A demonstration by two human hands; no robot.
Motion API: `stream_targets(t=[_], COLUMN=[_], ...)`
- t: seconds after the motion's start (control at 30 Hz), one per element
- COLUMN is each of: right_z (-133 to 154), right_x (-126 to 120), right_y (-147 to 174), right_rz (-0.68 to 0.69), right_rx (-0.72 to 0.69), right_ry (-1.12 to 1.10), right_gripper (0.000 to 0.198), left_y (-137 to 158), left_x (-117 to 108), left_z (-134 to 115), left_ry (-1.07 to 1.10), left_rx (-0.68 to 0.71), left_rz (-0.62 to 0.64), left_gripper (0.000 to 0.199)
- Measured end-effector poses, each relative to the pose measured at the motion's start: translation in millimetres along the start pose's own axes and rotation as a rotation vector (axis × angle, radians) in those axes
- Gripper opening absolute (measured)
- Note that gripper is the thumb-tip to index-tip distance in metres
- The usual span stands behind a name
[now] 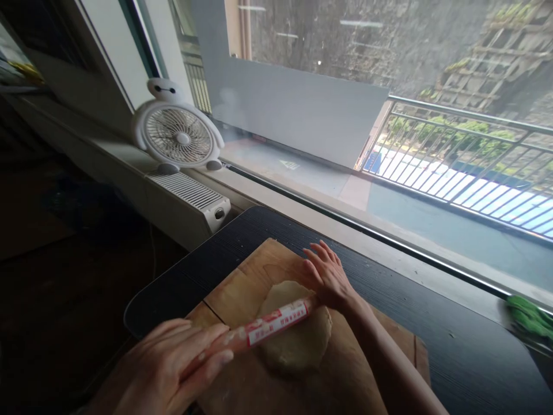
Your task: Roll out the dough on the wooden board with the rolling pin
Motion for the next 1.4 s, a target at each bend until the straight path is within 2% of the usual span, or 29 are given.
stream_targets(t=[0.1, 0.17, 0.27, 0.37, 0.43, 0.47, 0.53, 0.63, 0.73, 0.8, 0.9, 0.97, 1.03, 1.1, 1.17, 1.23, 1.3, 1.33, 1.4], right_z=[6, 4, 0, 2, 6, 8, 8, -1, -8, -5, 10, 20, 26, 24, 15, 2, -7, -9, -8], right_x=[-2, -3, 3, 19, 28, 31, 29, 13, -2, 0, 18, 32, 39, 37, 27, 15, 7, 5, 7], right_y=[-31, -17, 50, 127, 154, 156, 135, 70, 26, 33, 92, 136, 157, 146, 107, 58, 22, 14, 20], right_rz=[-0.002, 0.002, 0.012, -0.134, -0.263, -0.293, -0.27, -0.141, -0.117, -0.126, -0.146, -0.238, -0.321, -0.305, -0.199, -0.132, -0.114, -0.113, -0.116], right_rx=[0.007, 0.008, -0.003, -0.034, 0.003, 0.034, 0.125, 0.282, 0.292, 0.222, 0.071, 0.026, 0.007, 0.059, 0.168, 0.278, 0.31, 0.309, 0.286], right_ry=[-0.018, -0.026, -0.015, 0.045, 0.053, 0.052, 0.041, -0.022, -0.065, -0.054, -0.021, -0.03, -0.013, 0.021, 0.052, 0.025, 0.0, -0.008, -0.014], right_gripper=[0.053, 0.053, 0.048, 0.054, 0.06, 0.059, 0.05, 0.052, 0.055, 0.053, 0.047, 0.054, 0.057, 0.052, 0.047, 0.053, 0.058, 0.059, 0.06], left_y=[1, 5, 5, -10, -24, -31, -40, -45, -42, -37, -33, -34, -39, -46, -52, -56, -57, -55, -51], left_x=[-2, -1, -2, -6, -8, -8, -6, 1, 7, 8, 4, 2, 2, 3, 4, 4, 4, 4, 2], left_z=[7, 13, 25, 35, 37, 37, 36, 36, 38, 39, 37, 33, 28, 25, 22, 20, 19, 18, 13], left_ry=[-0.057, -0.064, -0.084, -0.054, -0.022, -0.015, -0.014, -0.024, -0.044, -0.059, -0.073, -0.072, -0.075, -0.088, -0.101, -0.105, -0.111, -0.112, -0.114], left_rx=[-0.047, -0.081, -0.082, -0.02, 0.014, 0.022, 0.038, 0.043, 0.027, 0.026, 0.043, 0.08, 0.122, 0.141, 0.139, 0.135, 0.124, 0.117, 0.099], left_rz=[0.162, 0.191, 0.183, 0.219, 0.249, 0.252, 0.221, 0.122, 0.051, 0.018, -0.029, 0.004, 0.061, 0.085, 0.08, 0.076, 0.075, 0.075, 0.067], left_gripper=[0.024, 0.026, 0.039, 0.046, 0.045, 0.044, 0.042, 0.038, 0.034, 0.035, 0.04, 0.043, 0.044, 0.04, 0.032, 0.024, 0.021, 0.021, 0.022])
Point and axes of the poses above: each hand's wrist, its own y-axis away from the middle knuckle, its own x-axis out of the palm, z = x × y, the point moved 1 cm from there along -y, towards the middle knuckle, and after that the axes turned 3 degrees about x, right-handed, at the moved point
